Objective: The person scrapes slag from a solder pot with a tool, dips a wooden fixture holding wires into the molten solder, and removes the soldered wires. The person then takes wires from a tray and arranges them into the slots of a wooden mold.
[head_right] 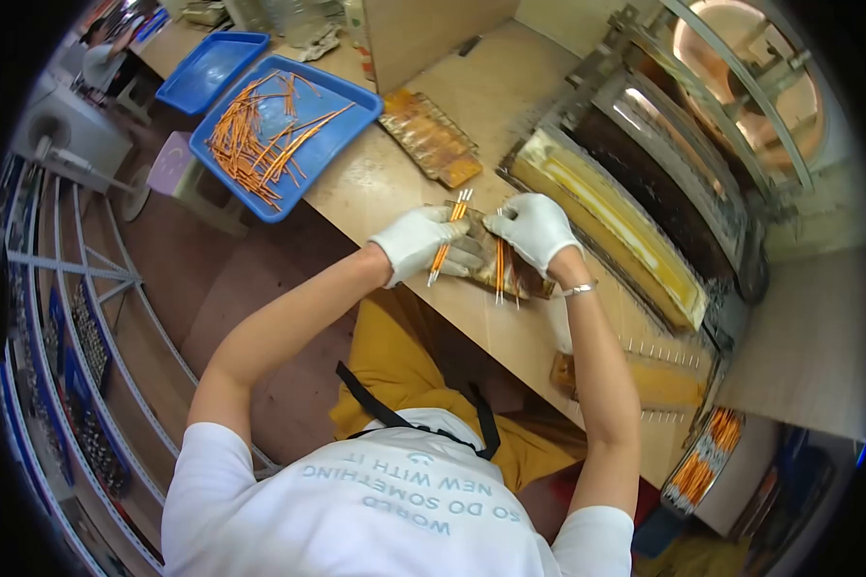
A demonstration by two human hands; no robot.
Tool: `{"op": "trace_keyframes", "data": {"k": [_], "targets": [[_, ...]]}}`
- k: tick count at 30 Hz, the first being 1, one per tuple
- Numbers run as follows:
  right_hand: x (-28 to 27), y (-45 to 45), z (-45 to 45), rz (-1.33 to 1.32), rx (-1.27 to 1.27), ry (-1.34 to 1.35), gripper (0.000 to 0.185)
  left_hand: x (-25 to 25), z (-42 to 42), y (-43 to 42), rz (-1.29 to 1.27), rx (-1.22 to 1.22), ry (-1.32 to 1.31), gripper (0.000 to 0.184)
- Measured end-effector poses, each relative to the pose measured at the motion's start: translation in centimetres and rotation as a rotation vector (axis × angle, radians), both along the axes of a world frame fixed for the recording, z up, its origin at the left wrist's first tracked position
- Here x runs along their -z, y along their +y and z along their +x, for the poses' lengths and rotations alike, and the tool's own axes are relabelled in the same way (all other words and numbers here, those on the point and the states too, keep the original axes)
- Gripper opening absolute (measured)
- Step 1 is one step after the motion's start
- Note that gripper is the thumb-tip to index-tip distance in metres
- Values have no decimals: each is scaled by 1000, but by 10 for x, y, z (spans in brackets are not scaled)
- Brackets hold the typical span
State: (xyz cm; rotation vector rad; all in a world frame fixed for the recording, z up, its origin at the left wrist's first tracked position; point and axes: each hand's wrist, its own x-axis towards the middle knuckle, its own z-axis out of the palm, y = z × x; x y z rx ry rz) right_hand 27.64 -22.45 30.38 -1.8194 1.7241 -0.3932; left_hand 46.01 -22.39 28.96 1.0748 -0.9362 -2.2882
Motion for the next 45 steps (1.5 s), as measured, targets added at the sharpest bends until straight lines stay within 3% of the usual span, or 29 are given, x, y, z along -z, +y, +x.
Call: {"op": "trace_keyframes", "data": {"k": [7,13,17,19,20,22,23,26,28,29,30,33,34,36,40,42,43,44,45], "targets": [[-9,2,-7,-204,117,-204,21,8,-22,-3,-150,-122,18,22],[-27,3,0,-59,333,-557,24,6,-45,-5,-148,-39,137,25],[-15,-5,-11,-190,309,-480,25,1,-54,-5,-193,-13,141,25],[-26,-1,-11,-196,230,-452,26,7,-52,-9,-624,123,-138,23],[-35,3,-12,-88,271,-543,28,9,-53,-10,-624,128,-140,23],[-58,11,-13,-110,333,-570,35,6,-55,-9,-982,-82,-260,24],[-57,11,-19,-157,379,-595,47,1,-53,-8,-955,-91,-260,20],[-56,23,-24,-432,285,-312,59,-14,-52,4,-1083,-206,-437,17],[-52,37,-10,-319,151,-243,51,-12,-53,13,-1145,-238,-423,19],[-39,42,1,-238,210,-341,44,2,-54,16,-1222,-252,-444,20],[-43,45,8,-151,172,-193,34,16,-56,18,-1214,-157,-513,21],[2,44,19,-478,301,-524,15,14,-51,25,-1348,-169,-532,21],[6,44,16,-475,305,-524,15,12,-48,24,-1419,-128,-559,23],[0,46,10,-204,342,-856,17,0,-39,20,-1553,-6,-635,26],[-31,52,-5,-139,368,-642,17,-24,-15,17,-1664,151,-833,58],[-15,53,-8,-117,277,-557,17,-13,-6,13,-1721,221,-982,65],[-9,54,-9,-198,180,-375,17,-12,-4,8,-1666,330,-967,67],[-8,56,-13,-202,185,-373,17,-11,-1,5,-1671,331,-961,67],[-12,56,-15,-68,230,-538,16,-10,1,1,-1667,357,-926,67]]}}
